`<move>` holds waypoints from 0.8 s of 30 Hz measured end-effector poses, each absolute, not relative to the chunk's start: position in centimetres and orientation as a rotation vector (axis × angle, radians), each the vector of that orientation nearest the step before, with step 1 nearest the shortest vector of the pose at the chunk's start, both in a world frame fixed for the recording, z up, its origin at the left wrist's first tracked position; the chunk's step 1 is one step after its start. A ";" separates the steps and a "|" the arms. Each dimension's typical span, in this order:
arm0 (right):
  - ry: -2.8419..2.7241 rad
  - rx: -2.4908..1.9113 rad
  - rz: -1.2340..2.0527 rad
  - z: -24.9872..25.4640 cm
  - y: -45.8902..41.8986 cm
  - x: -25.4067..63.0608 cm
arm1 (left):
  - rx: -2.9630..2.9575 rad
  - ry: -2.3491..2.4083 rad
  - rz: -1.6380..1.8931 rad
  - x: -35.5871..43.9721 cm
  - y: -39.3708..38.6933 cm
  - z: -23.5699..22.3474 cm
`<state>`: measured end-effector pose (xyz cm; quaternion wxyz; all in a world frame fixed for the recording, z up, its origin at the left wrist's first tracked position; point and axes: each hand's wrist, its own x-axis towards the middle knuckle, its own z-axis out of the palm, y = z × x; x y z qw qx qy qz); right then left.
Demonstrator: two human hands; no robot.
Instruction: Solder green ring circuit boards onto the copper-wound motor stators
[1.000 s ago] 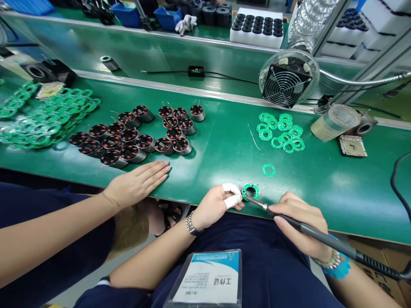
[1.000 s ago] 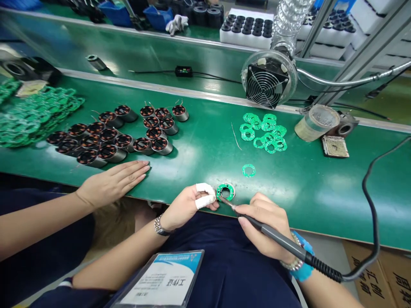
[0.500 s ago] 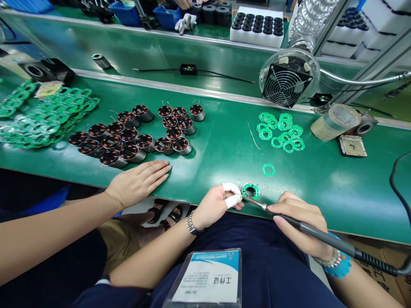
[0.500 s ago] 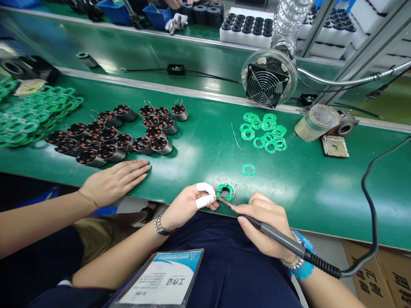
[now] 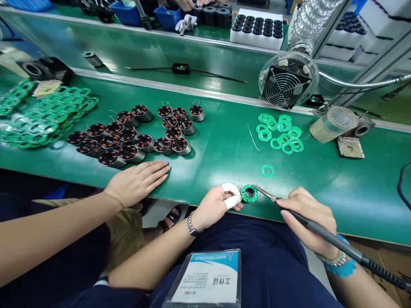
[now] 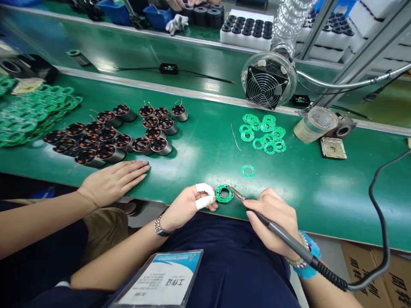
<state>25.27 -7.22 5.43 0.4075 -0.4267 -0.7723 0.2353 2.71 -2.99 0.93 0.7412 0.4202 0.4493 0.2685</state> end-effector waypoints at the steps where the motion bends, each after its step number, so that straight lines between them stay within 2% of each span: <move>1: -1.964 -1.064 0.587 5.3 -7.2 25.2 | 0.923 0.984 0.589 2.7 -3.0 0.9; 9: -2.005 -1.047 0.537 5.4 -7.1 25.4 | 1.006 1.007 0.576 2.5 -3.4 1.0; 16: -1.914 -1.138 0.412 5.8 -6.6 27.4 | 1.719 1.195 0.638 3.2 -3.6 1.1; 20: -1.809 -1.342 0.185 5.3 -4.5 31.1 | 1.770 1.184 0.612 4.0 -2.7 0.8; 24: -1.607 -1.535 -0.294 3.9 -0.4 37.2 | 1.784 1.222 0.588 4.8 0.9 1.4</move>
